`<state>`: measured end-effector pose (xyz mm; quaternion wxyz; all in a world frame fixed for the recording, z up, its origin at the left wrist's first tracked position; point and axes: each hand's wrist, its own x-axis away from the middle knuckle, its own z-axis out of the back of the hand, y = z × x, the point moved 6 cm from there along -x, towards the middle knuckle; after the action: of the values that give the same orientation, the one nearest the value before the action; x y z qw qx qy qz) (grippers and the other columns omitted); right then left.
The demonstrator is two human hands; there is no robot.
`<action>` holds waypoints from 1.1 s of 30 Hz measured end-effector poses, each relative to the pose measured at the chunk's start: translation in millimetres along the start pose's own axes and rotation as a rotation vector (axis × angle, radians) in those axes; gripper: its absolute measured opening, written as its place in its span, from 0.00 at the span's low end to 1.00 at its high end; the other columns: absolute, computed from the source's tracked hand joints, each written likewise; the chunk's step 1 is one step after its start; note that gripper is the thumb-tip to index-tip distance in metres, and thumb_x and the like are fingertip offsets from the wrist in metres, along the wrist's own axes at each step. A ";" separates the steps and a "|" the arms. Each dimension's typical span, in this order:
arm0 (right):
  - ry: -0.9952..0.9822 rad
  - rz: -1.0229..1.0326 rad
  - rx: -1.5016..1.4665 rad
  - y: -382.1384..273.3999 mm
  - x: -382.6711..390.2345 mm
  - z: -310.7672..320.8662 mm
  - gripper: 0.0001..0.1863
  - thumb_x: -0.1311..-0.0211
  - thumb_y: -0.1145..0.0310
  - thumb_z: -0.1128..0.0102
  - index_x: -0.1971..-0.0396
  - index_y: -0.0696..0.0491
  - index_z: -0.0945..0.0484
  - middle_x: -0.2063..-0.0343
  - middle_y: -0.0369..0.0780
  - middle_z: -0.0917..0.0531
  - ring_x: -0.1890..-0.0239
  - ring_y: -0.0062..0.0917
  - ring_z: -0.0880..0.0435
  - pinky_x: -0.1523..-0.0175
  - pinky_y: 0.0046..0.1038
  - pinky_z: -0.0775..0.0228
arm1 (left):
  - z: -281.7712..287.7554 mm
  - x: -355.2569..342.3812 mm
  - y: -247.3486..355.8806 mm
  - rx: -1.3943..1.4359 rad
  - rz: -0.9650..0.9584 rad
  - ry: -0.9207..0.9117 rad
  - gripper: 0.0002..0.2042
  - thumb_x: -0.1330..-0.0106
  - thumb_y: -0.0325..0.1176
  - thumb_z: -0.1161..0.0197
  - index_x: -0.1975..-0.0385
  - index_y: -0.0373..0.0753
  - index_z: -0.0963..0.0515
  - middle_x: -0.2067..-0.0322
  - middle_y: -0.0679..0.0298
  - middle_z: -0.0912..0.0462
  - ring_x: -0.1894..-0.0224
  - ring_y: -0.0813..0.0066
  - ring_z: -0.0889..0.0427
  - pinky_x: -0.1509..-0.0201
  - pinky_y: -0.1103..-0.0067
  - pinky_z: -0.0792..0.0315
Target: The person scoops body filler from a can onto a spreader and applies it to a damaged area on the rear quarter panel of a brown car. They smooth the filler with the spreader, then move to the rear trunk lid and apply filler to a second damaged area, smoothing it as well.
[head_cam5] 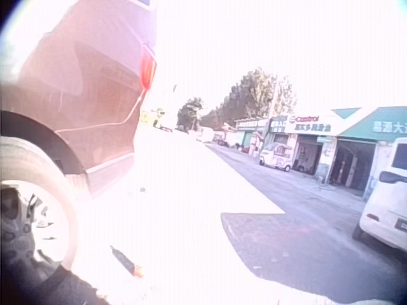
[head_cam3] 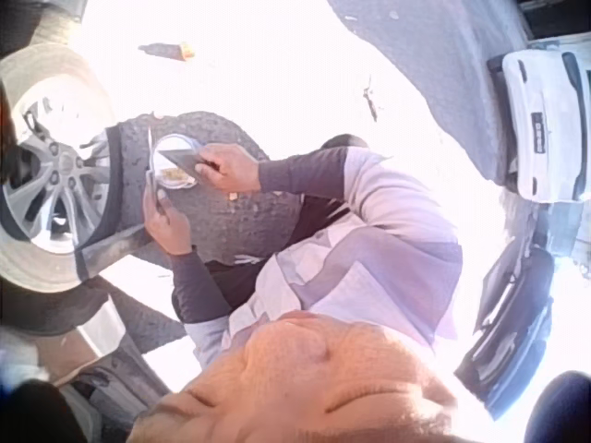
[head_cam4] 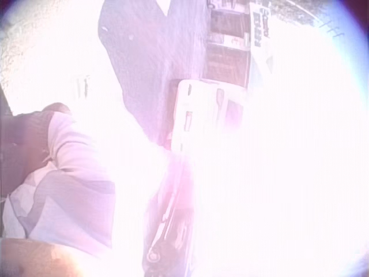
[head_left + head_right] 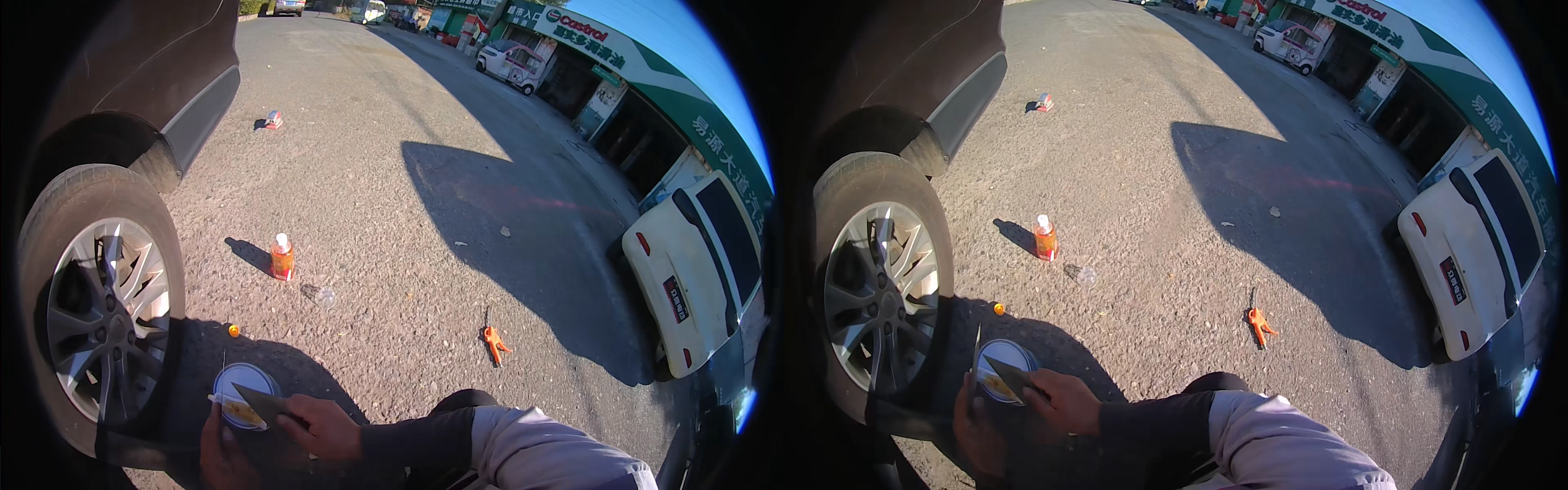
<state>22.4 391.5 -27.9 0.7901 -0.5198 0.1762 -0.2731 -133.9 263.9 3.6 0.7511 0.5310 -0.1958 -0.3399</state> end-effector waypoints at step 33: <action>-0.244 -0.378 -0.705 36.0 -37.1 20.4 0.16 0.23 0.66 0.40 0.43 0.59 0.20 0.57 0.35 0.13 0.59 0.14 0.16 0.52 0.22 0.22 | 10.8 -1.8 -30.4 0.222 0.162 -0.115 0.27 0.31 0.22 0.41 0.30 0.32 0.31 0.42 0.48 0.19 0.42 0.68 0.19 0.37 0.73 0.26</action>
<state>13.6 440.3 -53.0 0.5146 -0.8102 0.0655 -0.2727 -151.5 251.8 -20.7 0.7004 0.5729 -0.3170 -0.2841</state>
